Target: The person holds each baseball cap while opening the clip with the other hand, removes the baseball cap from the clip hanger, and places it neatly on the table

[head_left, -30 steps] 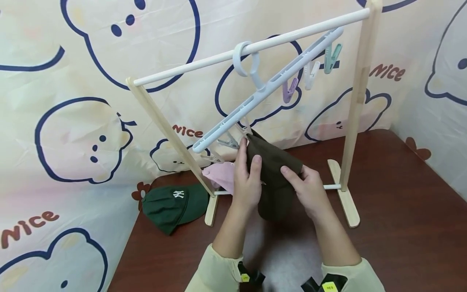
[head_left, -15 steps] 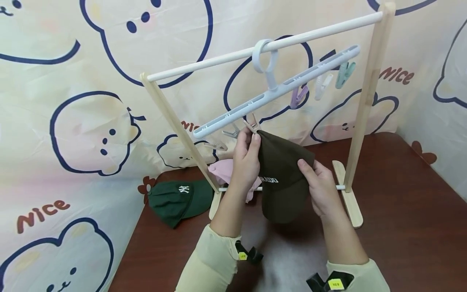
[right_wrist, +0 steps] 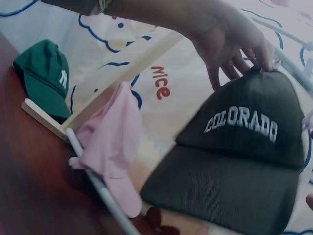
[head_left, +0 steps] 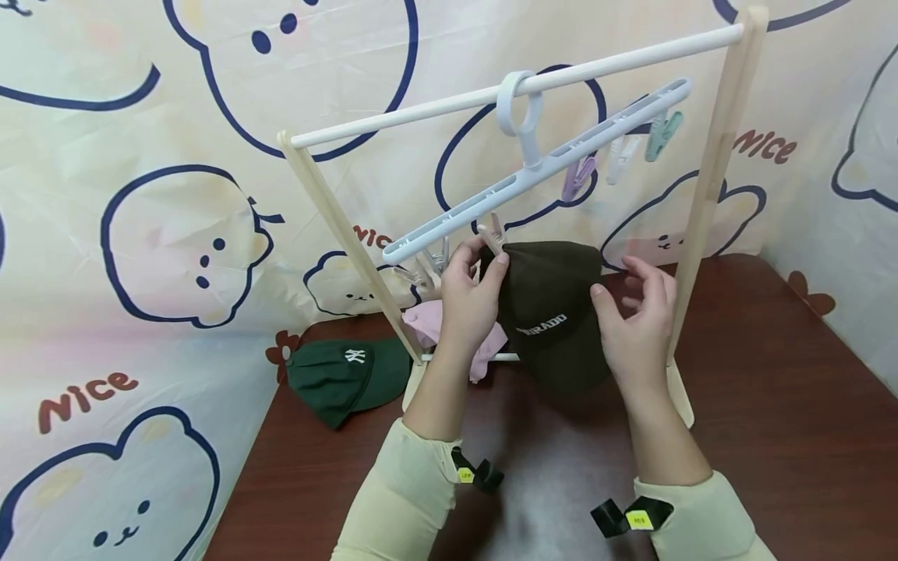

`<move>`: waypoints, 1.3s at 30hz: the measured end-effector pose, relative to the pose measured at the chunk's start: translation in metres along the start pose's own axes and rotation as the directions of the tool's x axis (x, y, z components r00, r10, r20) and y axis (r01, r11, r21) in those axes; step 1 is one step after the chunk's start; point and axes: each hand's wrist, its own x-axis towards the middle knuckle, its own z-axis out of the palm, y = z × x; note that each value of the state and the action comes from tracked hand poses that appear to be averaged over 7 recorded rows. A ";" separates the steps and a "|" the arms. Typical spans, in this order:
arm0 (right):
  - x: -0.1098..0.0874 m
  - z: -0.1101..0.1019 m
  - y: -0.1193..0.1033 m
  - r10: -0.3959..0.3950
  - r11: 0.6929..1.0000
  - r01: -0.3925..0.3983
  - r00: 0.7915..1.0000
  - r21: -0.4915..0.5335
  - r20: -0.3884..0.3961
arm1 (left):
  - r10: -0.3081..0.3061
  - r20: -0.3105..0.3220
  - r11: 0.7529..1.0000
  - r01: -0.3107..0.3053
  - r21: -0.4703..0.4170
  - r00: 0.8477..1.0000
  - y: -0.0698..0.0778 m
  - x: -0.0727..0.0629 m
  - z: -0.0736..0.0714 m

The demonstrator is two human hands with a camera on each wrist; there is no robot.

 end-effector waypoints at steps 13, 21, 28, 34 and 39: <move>0.044 0.028 -0.042 -0.274 0.956 0.294 0.895 -0.004 0.353 | -0.012 0.089 0.993 0.001 0.117 0.996 -0.017 -0.001 0.015; 0.065 0.037 -0.052 -0.139 0.978 0.194 0.876 -0.073 0.461 | 0.009 0.066 0.995 -0.016 0.095 0.998 -0.020 0.003 0.030; 0.079 0.039 -0.055 -0.116 0.985 0.162 0.866 -0.053 0.487 | 0.032 0.040 0.997 -0.035 0.072 0.999 -0.018 0.006 0.036; 0.088 0.039 -0.057 -0.052 0.997 0.071 0.861 -0.020 0.506 | 0.025 0.062 0.999 -0.027 0.031 0.998 -0.019 0.005 0.035; 0.093 0.041 -0.057 -0.040 0.999 0.039 0.856 0.013 0.515 | 0.037 0.064 0.999 -0.038 0.001 0.997 -0.021 0.003 0.034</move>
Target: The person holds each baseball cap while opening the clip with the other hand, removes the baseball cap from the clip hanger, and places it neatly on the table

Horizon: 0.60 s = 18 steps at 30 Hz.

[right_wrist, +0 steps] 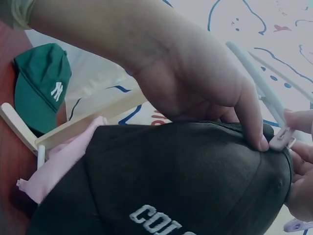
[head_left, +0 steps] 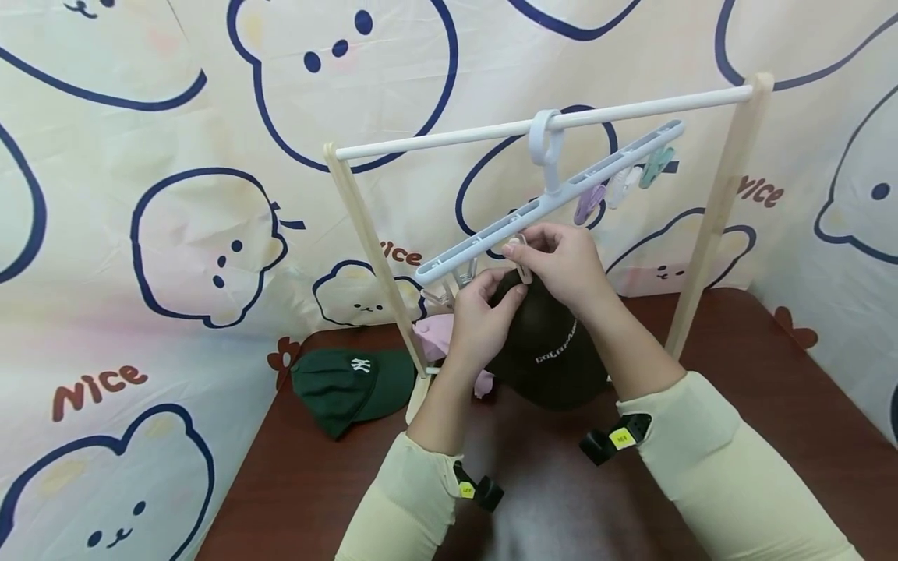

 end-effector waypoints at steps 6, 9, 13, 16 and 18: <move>0.004 -0.001 0.000 -0.005 1.000 0.005 1.000 0.010 -0.017 | -0.006 -0.014 0.999 0.005 -0.041 1.000 0.000 -0.001 0.003; 0.004 -0.001 0.001 -0.016 1.000 0.016 1.000 0.008 -0.010 | -0.017 -0.018 0.999 0.016 -0.045 1.000 -0.002 -0.003 0.005; 0.004 -0.003 0.003 -0.029 1.000 0.029 1.000 0.010 -0.011 | -0.035 -0.010 0.998 0.035 -0.049 0.999 -0.003 -0.007 0.009; 0.002 -0.005 0.004 -0.029 0.999 0.029 1.000 0.019 -0.013 | -0.055 0.009 0.997 0.055 -0.046 0.998 -0.003 -0.011 0.011; 0.001 -0.007 0.004 -0.020 0.999 0.021 1.000 0.032 -0.013 | -0.061 0.029 0.998 0.062 -0.032 0.998 -0.003 -0.014 0.013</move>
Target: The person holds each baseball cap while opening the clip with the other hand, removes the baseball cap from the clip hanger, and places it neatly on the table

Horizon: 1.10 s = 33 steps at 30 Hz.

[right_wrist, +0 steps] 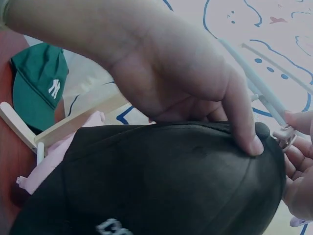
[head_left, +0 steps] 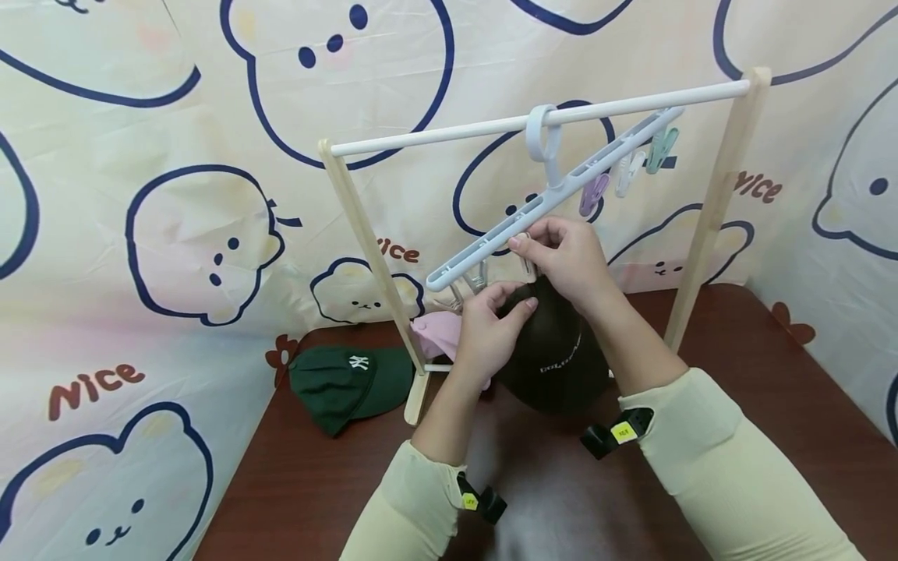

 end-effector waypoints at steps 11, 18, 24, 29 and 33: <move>-0.015 0.005 0.000 0.038 0.999 -0.037 0.993 -0.010 0.108 | -0.118 0.043 0.993 0.118 -0.002 0.992 -0.016 -0.026 -0.009; -0.026 0.007 0.007 0.068 0.997 -0.062 0.988 -0.052 0.138 | -0.250 0.019 0.965 0.251 -0.069 0.968 -0.032 -0.044 -0.020; -0.035 0.009 0.023 0.101 0.993 -0.089 0.981 -0.080 0.168 | -0.335 -0.008 0.923 0.326 -0.203 0.942 -0.048 -0.058 -0.026; -0.048 0.010 0.041 0.125 0.992 -0.120 0.979 -0.043 0.159 | -0.434 -0.062 0.865 0.397 -0.309 0.899 -0.068 -0.072 -0.035; -0.060 0.013 0.051 0.168 0.984 -0.174 0.974 0.030 0.153 | -0.497 -0.085 0.817 0.433 -0.382 0.864 -0.083 -0.084 -0.048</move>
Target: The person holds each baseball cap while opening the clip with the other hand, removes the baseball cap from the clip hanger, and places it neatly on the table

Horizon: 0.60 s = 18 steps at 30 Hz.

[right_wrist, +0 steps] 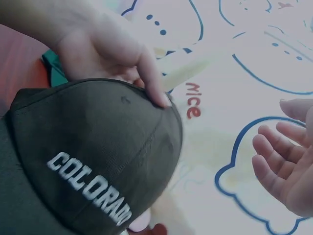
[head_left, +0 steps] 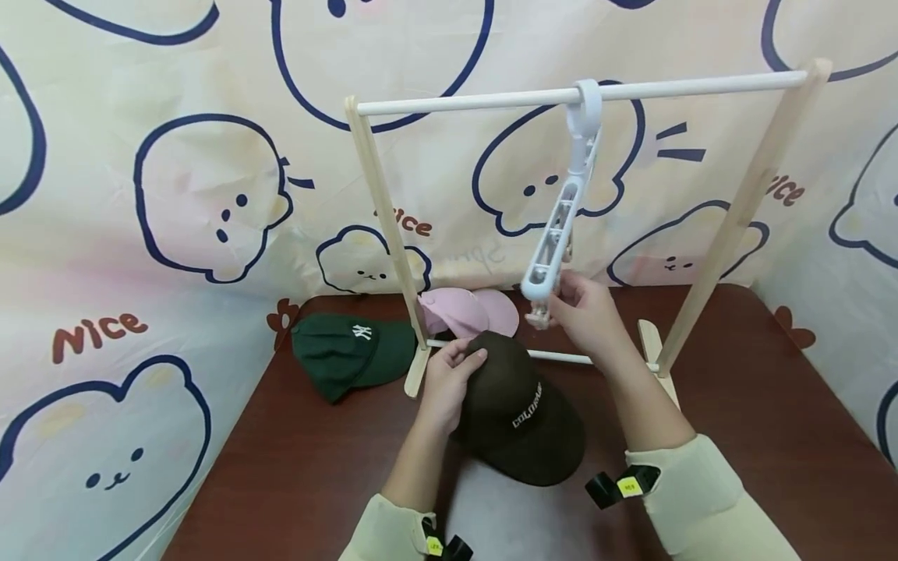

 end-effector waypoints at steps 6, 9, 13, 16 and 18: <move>-0.022 -0.001 0.015 0.074 0.997 -0.073 0.997 0.018 -0.031 | -0.030 -0.029 0.995 0.032 0.090 0.999 -0.011 -0.008 -0.030; -0.031 -0.003 0.024 0.092 0.994 -0.088 0.993 0.058 -0.068 | -0.056 -0.033 0.986 0.060 0.156 0.998 -0.015 -0.012 -0.044; -0.042 -0.001 0.036 0.132 0.985 -0.117 0.984 0.125 -0.116 | -0.092 -0.034 0.977 0.097 0.191 0.995 -0.019 -0.015 -0.060; -0.051 0.001 0.044 0.172 0.974 -0.148 0.976 0.172 -0.133 | -0.101 -0.052 0.973 0.110 0.204 0.994 -0.023 -0.019 -0.072; -0.056 0.003 0.048 0.195 0.967 -0.166 0.971 0.194 -0.140 | -0.097 -0.076 0.972 0.111 0.206 0.992 -0.025 -0.021 -0.080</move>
